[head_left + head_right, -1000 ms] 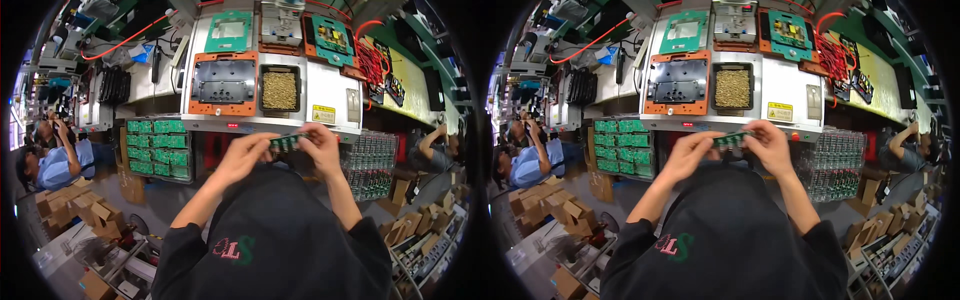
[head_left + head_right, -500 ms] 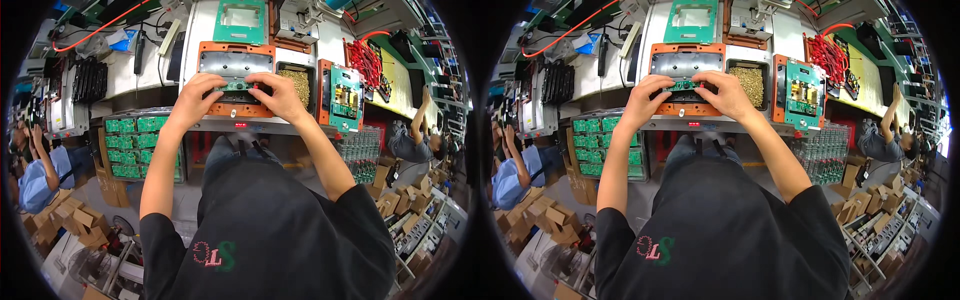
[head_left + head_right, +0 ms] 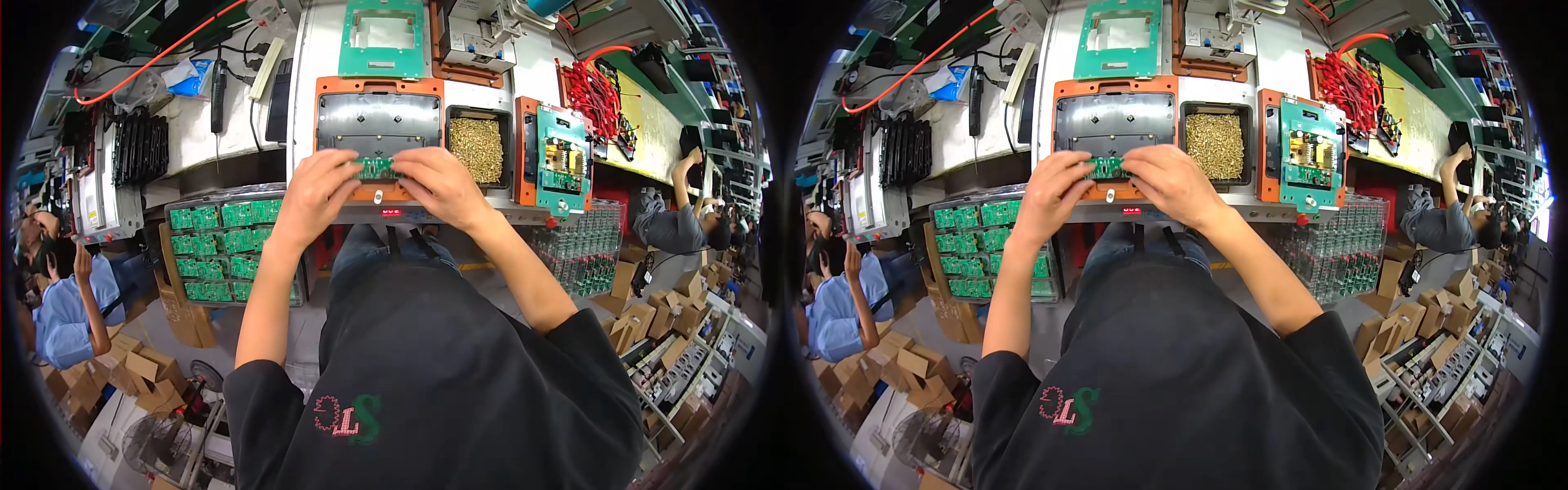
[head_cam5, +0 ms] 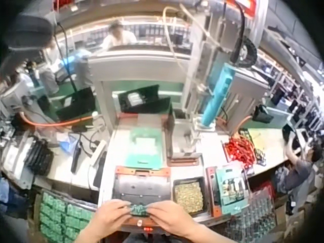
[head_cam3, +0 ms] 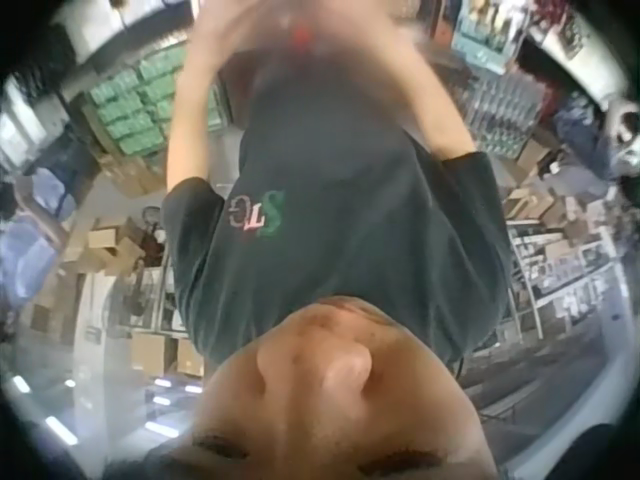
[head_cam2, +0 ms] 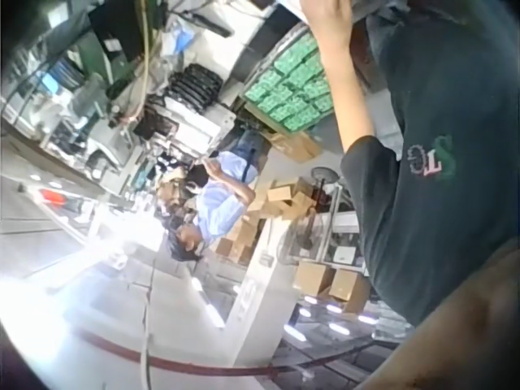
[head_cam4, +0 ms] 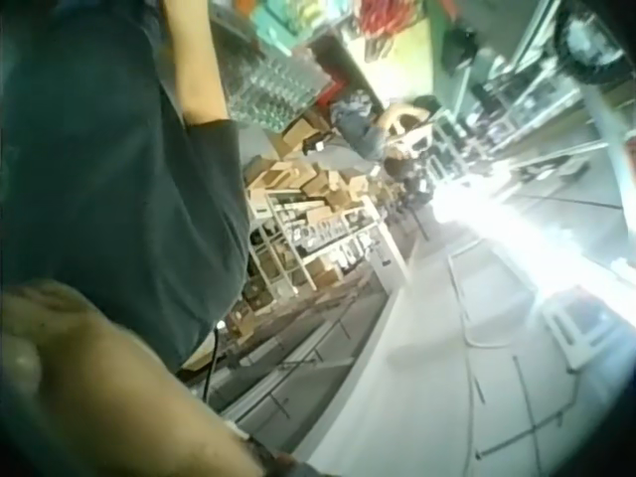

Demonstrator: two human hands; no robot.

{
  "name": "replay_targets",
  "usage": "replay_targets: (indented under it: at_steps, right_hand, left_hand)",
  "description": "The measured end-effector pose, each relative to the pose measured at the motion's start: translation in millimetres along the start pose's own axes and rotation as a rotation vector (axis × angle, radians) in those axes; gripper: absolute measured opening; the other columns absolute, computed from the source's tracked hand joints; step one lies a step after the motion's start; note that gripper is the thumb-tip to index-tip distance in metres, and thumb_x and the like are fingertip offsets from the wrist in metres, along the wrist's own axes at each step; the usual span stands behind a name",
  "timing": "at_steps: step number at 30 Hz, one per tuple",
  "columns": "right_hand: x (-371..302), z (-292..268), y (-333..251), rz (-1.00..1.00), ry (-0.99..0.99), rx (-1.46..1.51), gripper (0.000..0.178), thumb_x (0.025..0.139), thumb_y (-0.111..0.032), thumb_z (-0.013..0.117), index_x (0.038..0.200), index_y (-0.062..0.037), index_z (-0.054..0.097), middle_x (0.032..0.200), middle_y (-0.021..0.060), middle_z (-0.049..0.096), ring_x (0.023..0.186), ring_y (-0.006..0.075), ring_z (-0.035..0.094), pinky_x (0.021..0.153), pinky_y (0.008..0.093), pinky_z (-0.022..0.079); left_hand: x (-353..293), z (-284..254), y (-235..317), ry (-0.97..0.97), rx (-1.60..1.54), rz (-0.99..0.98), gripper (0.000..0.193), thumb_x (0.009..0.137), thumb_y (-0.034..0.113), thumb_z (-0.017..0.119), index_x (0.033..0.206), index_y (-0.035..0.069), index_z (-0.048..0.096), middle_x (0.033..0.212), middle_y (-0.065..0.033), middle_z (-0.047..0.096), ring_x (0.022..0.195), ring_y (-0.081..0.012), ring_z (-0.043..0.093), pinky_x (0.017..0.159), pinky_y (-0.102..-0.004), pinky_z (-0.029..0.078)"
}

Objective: Assembling electronic components and printed circuit boards into housings at a factory station.

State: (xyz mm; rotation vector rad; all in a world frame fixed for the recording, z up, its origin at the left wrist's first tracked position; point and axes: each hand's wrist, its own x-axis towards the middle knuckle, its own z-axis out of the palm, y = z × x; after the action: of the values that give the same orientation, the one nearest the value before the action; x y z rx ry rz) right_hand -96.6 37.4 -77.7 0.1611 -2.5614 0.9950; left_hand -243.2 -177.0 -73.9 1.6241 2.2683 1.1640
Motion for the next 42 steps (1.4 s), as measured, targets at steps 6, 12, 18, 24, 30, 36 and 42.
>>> replay_targets:
  at_steps: [6,12,18,24,30,36,42]
  right_hand:
    - [1,-1,-2,-0.031,-0.008,-0.038,0.030,0.079,-0.003,0.074,0.109,-0.0024,0.069,0.115,0.0087,0.069,0.104,0.0285,0.066,0.090,0.0410,0.052]
    - [0,-10,0,-0.061,-0.053,-0.075,0.028,0.082,-0.003,0.072,0.110,-0.0024,0.069,0.117,0.0093,0.069,0.107,0.0291,0.065,0.093,0.0421,0.051]
    - [7,-7,9,-0.074,-0.066,-0.023,0.027,0.084,-0.003,0.071,0.111,-0.0017,0.070,0.119,0.0104,0.069,0.110,0.0293,0.065,0.094,0.0412,0.051]
    - [12,-12,5,-0.098,-0.048,-0.092,0.028,0.086,-0.009,0.073,0.112,-0.0017,0.069,0.117,0.0116,0.070,0.109,0.0305,0.066,0.094,0.0423,0.051]
    - [74,-20,49,0.451,0.254,0.036,0.042,0.100,-0.024,0.064,0.133,0.0015,0.061,0.132,0.0200,0.065,0.116,0.0308,0.065,0.100,0.0387,0.049]
    - [146,-27,104,0.886,0.424,0.871,0.065,0.108,-0.045,0.041,0.143,0.0094,0.046,0.128,0.0240,0.065,0.121,0.0290,0.063,0.107,0.0388,0.044]
    - [34,-35,14,0.396,0.196,0.486,0.042,0.104,-0.033,0.054,0.130,-0.0015,0.066,0.126,0.0149,0.068,0.123,0.0249,0.060,0.106,0.0381,0.044]
  left_hand:
    - [-3,4,4,0.070,0.074,-0.006,0.022,0.081,0.003,0.076,0.102,0.002,0.071,0.118,-0.0110,0.068,0.113,-0.0327,0.063,0.096,-0.0430,0.049]
    - [-9,7,8,0.084,0.096,-0.020,0.021,0.082,0.001,0.075,0.103,0.003,0.071,0.120,-0.0114,0.067,0.114,-0.0331,0.062,0.096,-0.0434,0.049]
    - [-6,13,5,0.145,0.138,-0.048,0.025,0.082,0.001,0.075,0.107,0.002,0.070,0.118,-0.0111,0.067,0.113,-0.0335,0.062,0.096,-0.0437,0.050]
    - [-11,11,8,0.120,0.117,-0.058,0.031,0.082,-0.001,0.075,0.112,0.002,0.070,0.126,-0.0130,0.065,0.117,-0.0344,0.061,0.098,-0.0442,0.050]
    - [-4,4,26,0.312,0.085,-0.099,0.034,0.080,-0.001,0.076,0.113,0.002,0.071,0.130,-0.0137,0.062,0.119,-0.0344,0.058,0.097,-0.0418,0.051]
    - [43,-6,56,0.345,-0.893,-0.573,0.049,0.109,0.037,0.048,0.112,-0.007,0.069,0.099,-0.0143,0.072,0.085,-0.0188,0.068,0.076,-0.0308,0.055]
    - [29,-25,60,0.167,-1.260,-0.860,0.072,0.107,0.061,0.034,0.108,-0.004,0.065,0.084,-0.0128,0.070,0.066,-0.0161,0.065,0.057,-0.0277,0.051]
